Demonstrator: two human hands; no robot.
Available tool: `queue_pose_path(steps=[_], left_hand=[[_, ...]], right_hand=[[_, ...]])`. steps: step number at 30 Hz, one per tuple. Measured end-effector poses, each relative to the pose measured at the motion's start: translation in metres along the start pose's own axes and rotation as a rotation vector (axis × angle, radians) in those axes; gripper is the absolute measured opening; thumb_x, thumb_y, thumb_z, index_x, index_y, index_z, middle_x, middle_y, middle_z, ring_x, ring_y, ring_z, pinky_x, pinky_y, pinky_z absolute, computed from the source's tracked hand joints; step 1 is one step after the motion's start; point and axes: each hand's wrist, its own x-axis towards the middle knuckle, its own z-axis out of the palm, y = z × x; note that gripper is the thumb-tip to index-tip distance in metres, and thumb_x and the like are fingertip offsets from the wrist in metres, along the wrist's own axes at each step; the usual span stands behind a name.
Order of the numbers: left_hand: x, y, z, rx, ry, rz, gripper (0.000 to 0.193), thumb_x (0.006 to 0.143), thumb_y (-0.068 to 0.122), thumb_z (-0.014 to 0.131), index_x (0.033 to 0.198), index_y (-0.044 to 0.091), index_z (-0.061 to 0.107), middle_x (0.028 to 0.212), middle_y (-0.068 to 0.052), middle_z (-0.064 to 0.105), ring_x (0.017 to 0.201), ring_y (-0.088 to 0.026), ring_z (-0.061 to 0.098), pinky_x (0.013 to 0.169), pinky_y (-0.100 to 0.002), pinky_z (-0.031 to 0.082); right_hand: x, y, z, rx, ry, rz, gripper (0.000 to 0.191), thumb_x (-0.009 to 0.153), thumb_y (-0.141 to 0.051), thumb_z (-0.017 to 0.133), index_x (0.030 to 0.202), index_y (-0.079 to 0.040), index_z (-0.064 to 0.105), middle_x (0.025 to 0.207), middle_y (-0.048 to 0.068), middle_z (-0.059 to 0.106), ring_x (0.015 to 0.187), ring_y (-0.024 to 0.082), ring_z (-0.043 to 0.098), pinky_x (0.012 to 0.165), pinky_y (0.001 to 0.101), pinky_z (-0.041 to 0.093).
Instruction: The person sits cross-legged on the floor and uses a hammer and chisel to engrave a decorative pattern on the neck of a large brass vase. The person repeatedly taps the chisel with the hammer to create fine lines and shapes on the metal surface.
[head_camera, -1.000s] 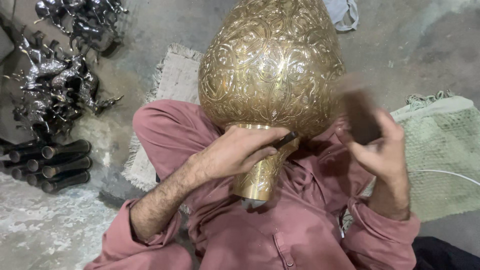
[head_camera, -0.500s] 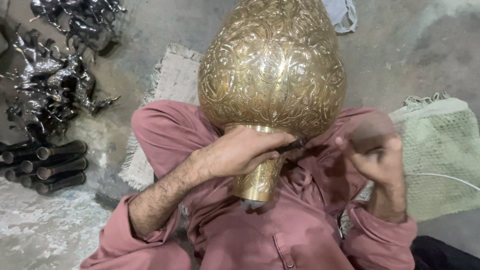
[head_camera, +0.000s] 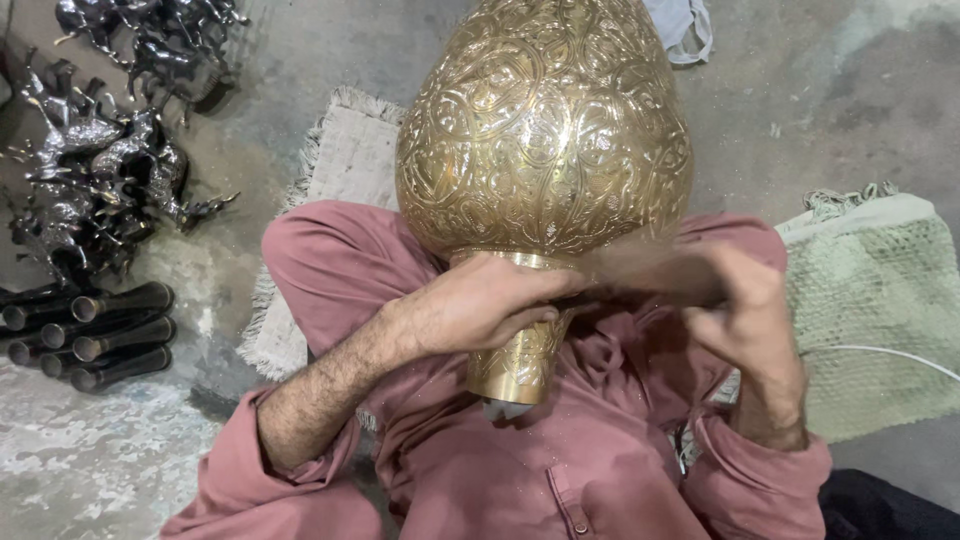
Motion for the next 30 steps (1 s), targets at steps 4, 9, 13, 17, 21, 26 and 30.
queue_pose_path(steps=[4,9,13,17,21,26,30], left_hand=[[-0.013,-0.001,0.004,-0.075,0.17,0.038,0.042,0.101,0.017,0.067,0.141,0.01,0.056,0.126,-0.014,0.072,0.103,-0.028,0.077,0.089,-0.04,0.065],[-0.031,0.006,0.02,-0.283,0.348,-0.195,0.046,0.1,0.01,0.069,0.142,0.001,0.052,0.113,-0.015,0.077,0.102,-0.019,0.08,0.085,-0.031,0.067],[-0.042,0.009,0.039,-0.39,0.545,-0.295,0.042,0.1,0.008,0.07,0.137,-0.004,0.054,0.112,-0.017,0.076,0.104,-0.019,0.078,0.088,-0.031,0.066],[-0.045,0.007,0.06,-0.548,0.673,-0.377,0.039,0.098,0.005,0.07,0.133,-0.005,0.056,0.107,-0.016,0.076,0.099,-0.017,0.076,0.085,-0.03,0.066],[-0.047,0.001,0.073,-0.597,0.736,-0.414,0.035,0.097,0.006,0.072,0.125,-0.006,0.055,0.105,-0.015,0.077,0.094,-0.015,0.078,0.082,-0.029,0.069],[-0.048,0.001,0.077,-0.564,0.762,-0.359,0.038,0.097,0.004,0.071,0.129,-0.006,0.052,0.106,-0.016,0.076,0.099,-0.017,0.076,0.086,-0.03,0.068],[-0.048,0.005,0.069,-0.607,0.69,-0.324,0.042,0.099,0.002,0.066,0.137,-0.005,0.05,0.112,-0.016,0.076,0.104,-0.018,0.077,0.091,-0.03,0.066]], right_hand=[[0.03,-0.005,-0.005,0.424,0.065,-0.21,0.023,0.096,-0.009,0.07,0.118,-0.006,0.065,0.101,0.01,0.072,0.088,0.021,0.074,0.079,0.0307,0.062],[0.061,-0.019,-0.034,-0.16,-0.3,0.068,0.02,0.093,-0.021,0.066,0.11,-0.013,0.073,0.073,0.004,0.071,0.058,0.019,0.064,0.054,0.0329,0.051],[0.098,-0.047,-0.045,-0.267,-0.47,0.068,0.018,0.099,-0.021,0.068,0.111,-0.009,0.061,0.074,0.004,0.066,0.054,0.016,0.064,0.052,0.0336,0.055],[0.132,-0.081,-0.053,-0.46,-0.483,-0.075,0.019,0.091,-0.015,0.065,0.109,-0.01,0.062,0.068,0.003,0.063,0.056,0.016,0.062,0.055,0.0351,0.056],[0.151,-0.109,-0.057,-0.764,-0.799,0.067,0.014,0.1,-0.016,0.06,0.112,-0.021,0.063,0.071,0.0,0.064,0.053,0.015,0.065,0.05,0.0356,0.056],[0.158,-0.121,-0.056,-0.752,-0.693,-0.079,0.033,0.092,-0.013,0.064,0.123,-0.023,0.062,0.073,-0.001,0.065,0.057,0.017,0.061,0.051,0.0356,0.053],[0.156,-0.112,-0.053,-0.388,-0.547,-0.14,0.018,0.09,-0.008,0.058,0.108,-0.01,0.063,0.07,0.006,0.064,0.05,0.022,0.057,0.047,0.0375,0.05]])
